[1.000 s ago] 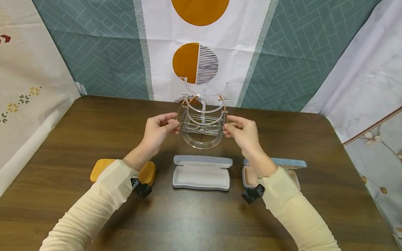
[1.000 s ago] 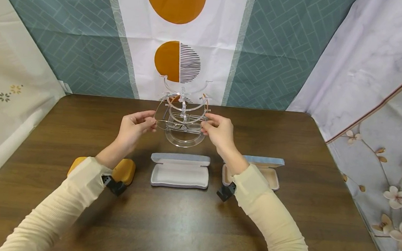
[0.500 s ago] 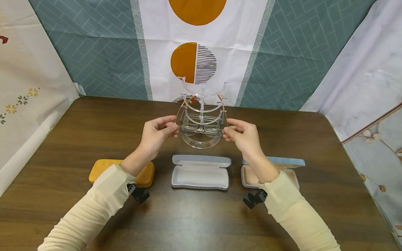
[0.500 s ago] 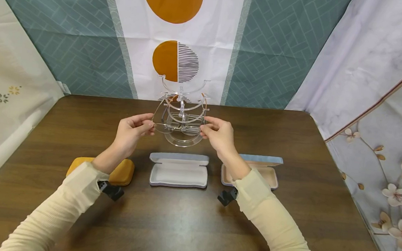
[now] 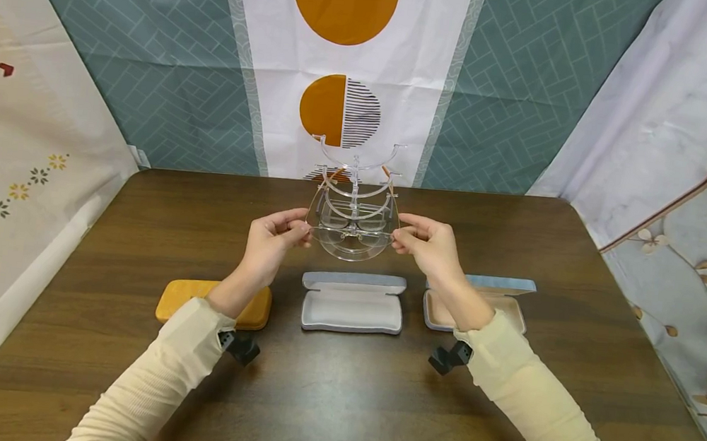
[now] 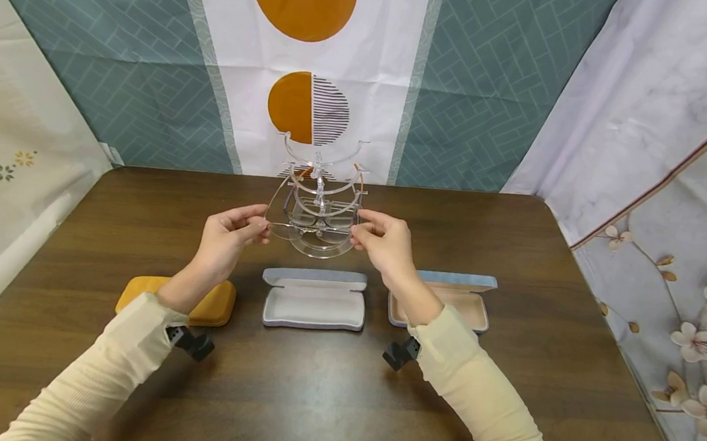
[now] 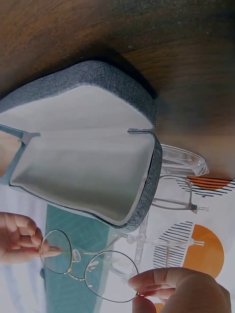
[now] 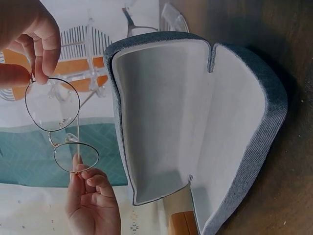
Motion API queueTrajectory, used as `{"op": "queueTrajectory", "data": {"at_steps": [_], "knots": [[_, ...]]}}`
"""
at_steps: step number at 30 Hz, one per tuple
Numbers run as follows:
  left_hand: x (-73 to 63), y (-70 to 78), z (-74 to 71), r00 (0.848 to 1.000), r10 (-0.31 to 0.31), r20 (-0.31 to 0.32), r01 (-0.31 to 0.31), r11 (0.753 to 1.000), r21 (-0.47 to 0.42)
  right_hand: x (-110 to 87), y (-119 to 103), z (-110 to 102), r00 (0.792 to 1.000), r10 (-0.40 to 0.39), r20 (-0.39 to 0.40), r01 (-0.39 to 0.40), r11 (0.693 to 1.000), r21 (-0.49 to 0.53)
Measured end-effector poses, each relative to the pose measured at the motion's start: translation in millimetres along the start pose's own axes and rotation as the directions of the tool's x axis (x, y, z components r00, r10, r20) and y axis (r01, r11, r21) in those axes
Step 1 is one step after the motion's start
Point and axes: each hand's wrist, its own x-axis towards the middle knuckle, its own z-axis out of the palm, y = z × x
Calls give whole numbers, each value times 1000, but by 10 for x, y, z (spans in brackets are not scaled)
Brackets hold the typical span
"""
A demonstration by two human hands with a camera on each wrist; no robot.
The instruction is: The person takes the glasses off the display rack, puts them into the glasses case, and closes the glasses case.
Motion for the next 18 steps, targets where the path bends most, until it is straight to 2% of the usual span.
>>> {"op": "queueTrajectory", "data": {"at_steps": [12, 18], "knots": [[-121, 42, -31, 1000, 10, 14, -11, 1000, 18, -102, 8, 21, 1000, -17, 4, 17, 999, 29], [-168, 55, -29, 1000, 16, 10, -16, 1000, -9, -144, 28, 15, 999, -31, 8, 31, 999, 31]]}}
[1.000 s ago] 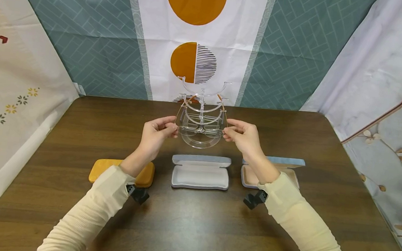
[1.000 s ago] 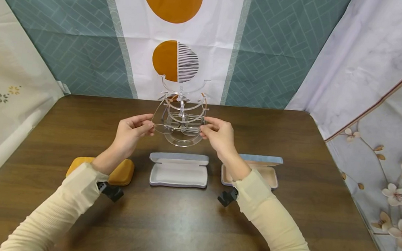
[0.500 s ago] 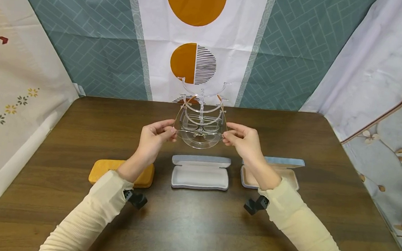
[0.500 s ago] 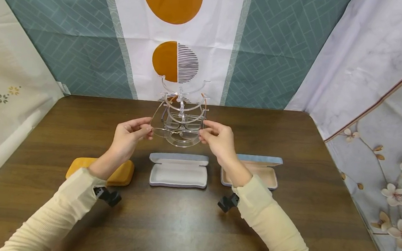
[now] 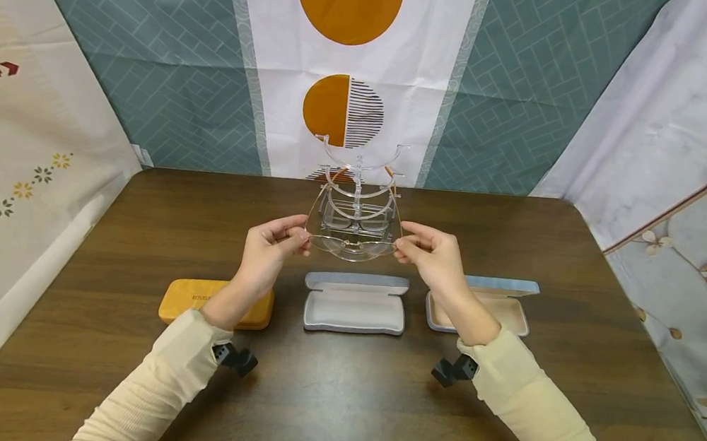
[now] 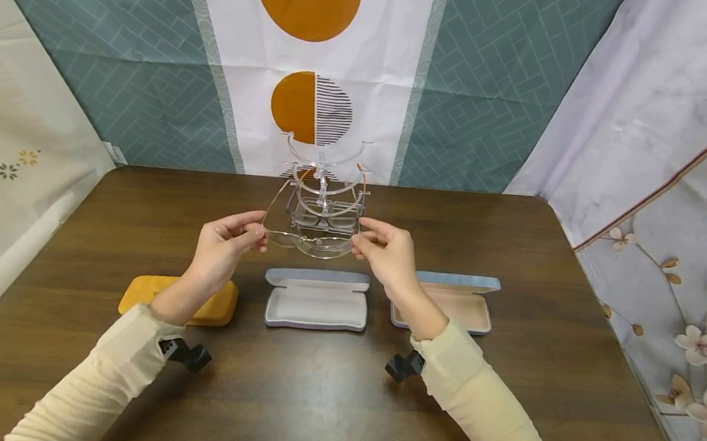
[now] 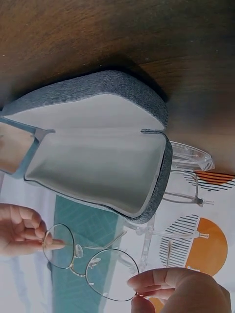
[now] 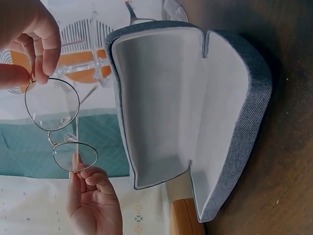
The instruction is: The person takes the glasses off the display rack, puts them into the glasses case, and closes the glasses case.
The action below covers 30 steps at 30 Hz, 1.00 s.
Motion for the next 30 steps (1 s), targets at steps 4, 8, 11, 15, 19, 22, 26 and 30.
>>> {"op": "queueTrajectory", "data": {"at_steps": [4, 8, 11, 15, 19, 22, 26, 30], "knots": [[-34, -8, 10, 1000, 1, -6, -1, 999, -35, -38, -4, -7, 1000, -6, 3, 6, 1000, 7], [-64, -15, 18, 1000, 2, -5, -2, 999, -33, -67, -9, -19, 1000, -11, 6, 11, 1000, 26], [-84, -11, 23, 1000, 9, -2, -9, 1000, -24, -88, -13, -25, 1000, -15, 4, 15, 999, 42], [-115, 2, 29, 1000, 13, 7, -13, 1000, -22, -111, -6, -34, 1000, -24, 4, 24, 998, 50], [-151, 12, 33, 1000, 8, 12, -7, 1000, -28, -131, -6, -33, 1000, -27, -5, 27, 998, 58], [-174, 9, 35, 1000, 2, 15, -1, 1000, -30, -146, -1, -33, 1000, -28, -11, 29, 997, 65], [-197, 7, 39, 1000, -1, 17, 2, 1000, -31, -169, 7, -32, 1000, -26, -11, 27, 997, 73], [-217, 15, 44, 1000, -5, 18, 5, 999, -33, -199, -2, -31, 1000, -22, -8, 23, 996, 85]]}}
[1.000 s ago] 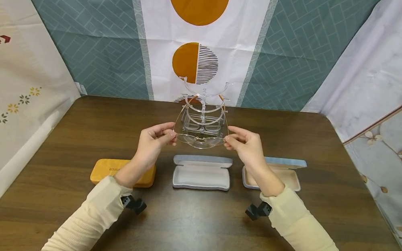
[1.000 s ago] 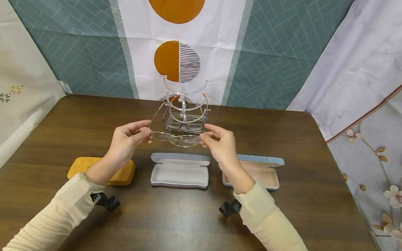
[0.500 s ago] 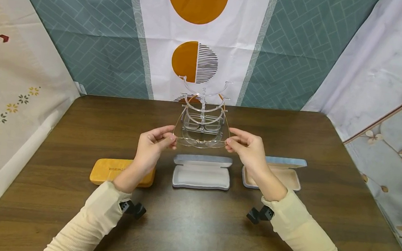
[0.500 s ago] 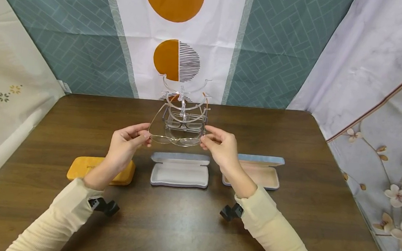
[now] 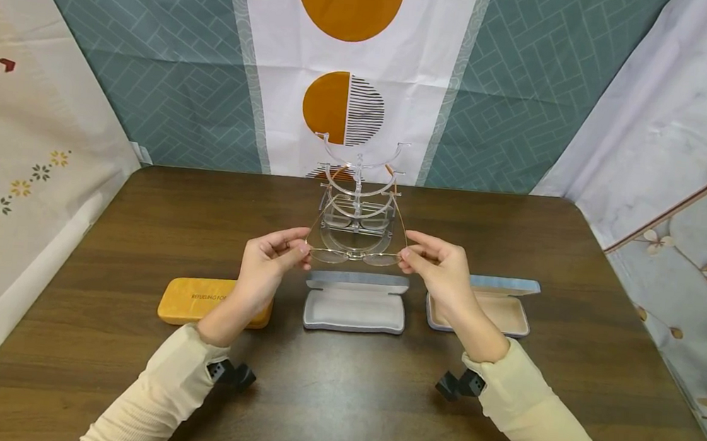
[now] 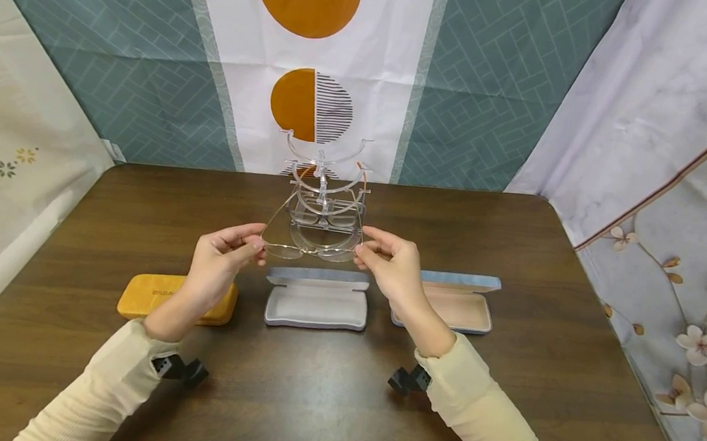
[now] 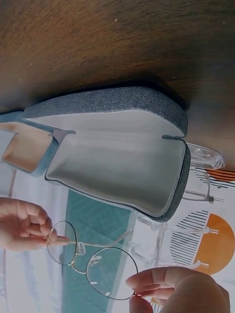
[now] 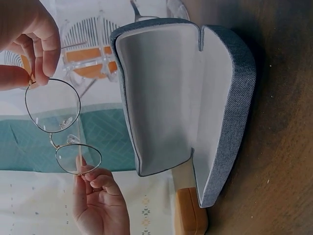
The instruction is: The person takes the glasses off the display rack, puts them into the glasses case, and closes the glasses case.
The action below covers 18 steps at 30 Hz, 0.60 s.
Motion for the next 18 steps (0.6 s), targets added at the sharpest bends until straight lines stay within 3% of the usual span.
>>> {"op": "queueTrajectory", "data": {"at_steps": [13, 18], "knots": [[-45, 6, 4, 1000, 5, 21, -4, 1000, -5, -50, -12, 0, 1000, -4, 2, 4, 1000, 20], [-54, 5, 4, 1000, 0, 29, 0, 1000, -9, -60, 13, -4, 999, -44, 9, 44, 998, 36]]}}
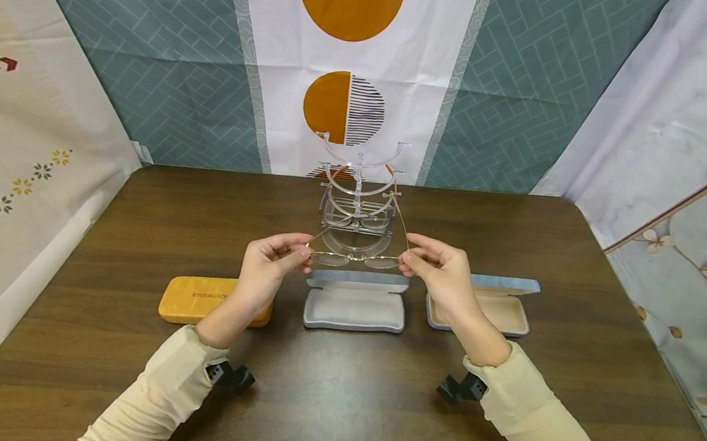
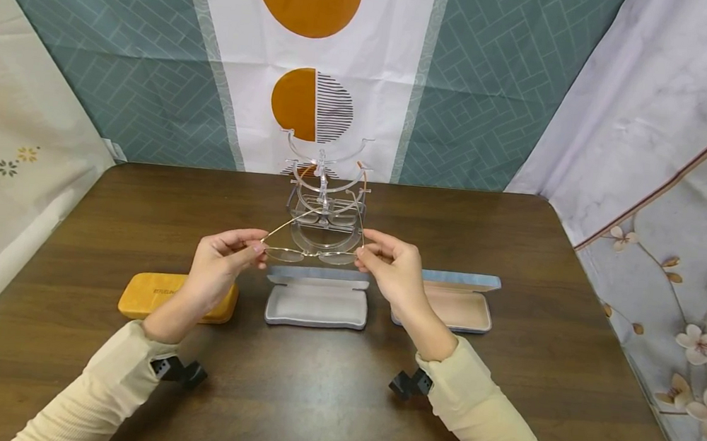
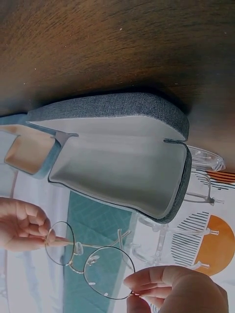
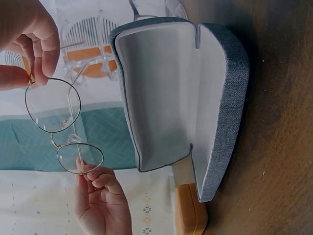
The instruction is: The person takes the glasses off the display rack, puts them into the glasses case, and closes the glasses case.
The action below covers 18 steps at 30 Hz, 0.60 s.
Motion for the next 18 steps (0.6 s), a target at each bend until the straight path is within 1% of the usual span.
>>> {"op": "queueTrajectory", "data": {"at_steps": [1, 2, 4, 6, 7, 8, 9, 13, 14, 18], "knots": [[-1, 0, 0, 1000, -4, 1, 4, 1000, 0, -4, 8, -2, 1000, -12, 0, 12, 1000, 8], [-3, 0, 1, 1000, -7, 3, 7, 1000, 0, 12, 73, -25, 999, -39, 13, 38, 999, 37], [-3, 1, 4, 1000, -12, 6, 12, 1000, 1, 6, 87, -30, 998, -66, 16, 65, 996, 57], [-1, 1, 7, 1000, -16, 7, 17, 1000, -1, 1, 95, -33, 997, -81, 18, 80, 994, 80], [0, 2, 7, 1000, -19, 8, 19, 1000, -2, 34, 170, -62, 994, -100, 33, 95, 988, 125], [1, 2, 7, 1000, -20, 9, 20, 1000, -2, 35, 176, -64, 994, -101, 35, 96, 988, 125], [2, 2, 8, 1000, -20, 10, 20, 1000, -1, 17, 121, -42, 996, -85, 20, 83, 991, 104], [4, 3, 9, 1000, -19, 16, 19, 1000, 6, 35, 118, -39, 999, -48, 10, 47, 995, 88], [5, 1, 7, 1000, -19, 19, 18, 1000, 9, 5, 42, -9, 1000, -20, -8, 21, 999, 49], [9, -4, 11, 999, -19, 25, 19, 1000, 18, 7, 22, -10, 999, 29, -15, -28, 998, 52]]}}
